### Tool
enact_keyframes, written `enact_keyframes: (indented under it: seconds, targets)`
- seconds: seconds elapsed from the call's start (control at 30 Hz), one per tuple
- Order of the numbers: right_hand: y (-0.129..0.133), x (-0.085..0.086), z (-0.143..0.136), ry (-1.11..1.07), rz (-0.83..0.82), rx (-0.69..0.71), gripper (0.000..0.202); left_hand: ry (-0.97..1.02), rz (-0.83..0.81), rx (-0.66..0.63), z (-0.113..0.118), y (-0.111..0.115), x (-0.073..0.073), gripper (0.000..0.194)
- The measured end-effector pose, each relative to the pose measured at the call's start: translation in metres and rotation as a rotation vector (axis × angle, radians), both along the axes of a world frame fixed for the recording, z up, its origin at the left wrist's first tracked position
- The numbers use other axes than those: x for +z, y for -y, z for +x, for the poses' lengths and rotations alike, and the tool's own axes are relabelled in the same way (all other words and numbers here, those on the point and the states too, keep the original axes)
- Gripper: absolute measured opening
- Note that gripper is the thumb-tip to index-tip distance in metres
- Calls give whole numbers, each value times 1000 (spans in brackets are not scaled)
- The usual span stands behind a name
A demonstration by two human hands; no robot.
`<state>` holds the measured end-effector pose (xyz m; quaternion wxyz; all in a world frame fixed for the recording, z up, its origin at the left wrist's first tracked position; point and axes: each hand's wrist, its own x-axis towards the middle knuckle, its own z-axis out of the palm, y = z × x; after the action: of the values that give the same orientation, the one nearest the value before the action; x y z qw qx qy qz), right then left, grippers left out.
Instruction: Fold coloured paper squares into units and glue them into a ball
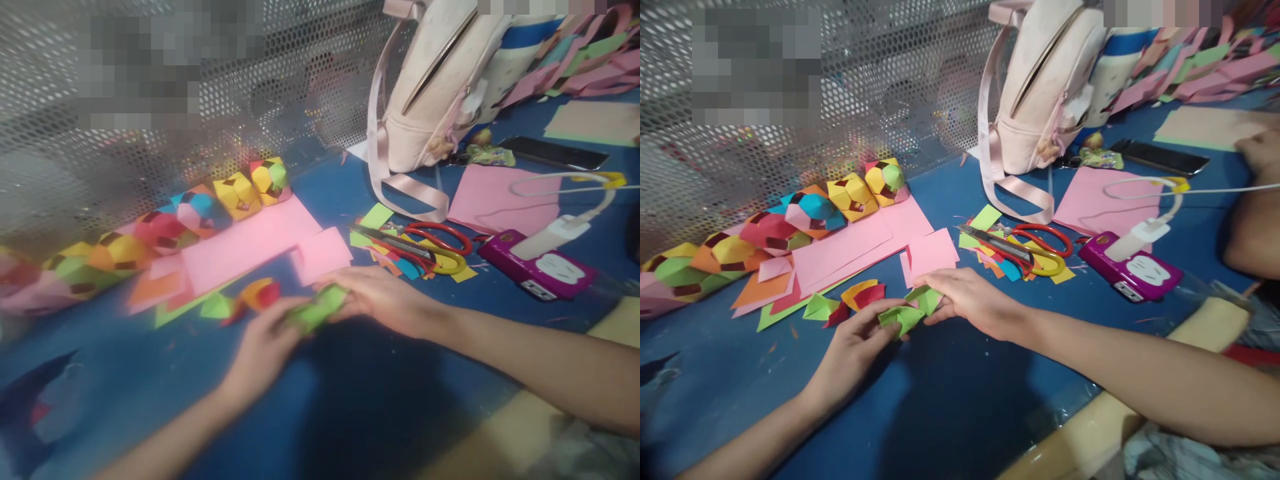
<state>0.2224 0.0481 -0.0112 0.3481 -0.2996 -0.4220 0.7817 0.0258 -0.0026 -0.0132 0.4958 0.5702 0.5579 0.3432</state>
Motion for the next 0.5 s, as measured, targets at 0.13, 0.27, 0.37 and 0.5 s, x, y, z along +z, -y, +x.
enact_keyframes:
  seconds: [0.13, 0.27, 0.37, 0.5]
  targets:
    - [5, 0, -1, 65, 70, -35, 26, -14, 85, 47, -3, 1, -4, 18]
    - [12, 8, -1, 233, 272, -42, 30, -9, 205, 102, -1, 2, -4, 17]
    - [16, 11, -1, 319, 414, -19, 31, -7, 294, 94, 2, 4, -3, 15]
    - [16, 8, -1, 360, 513, -9, 31, 4, 310, 88, 3, 6, -2, 17]
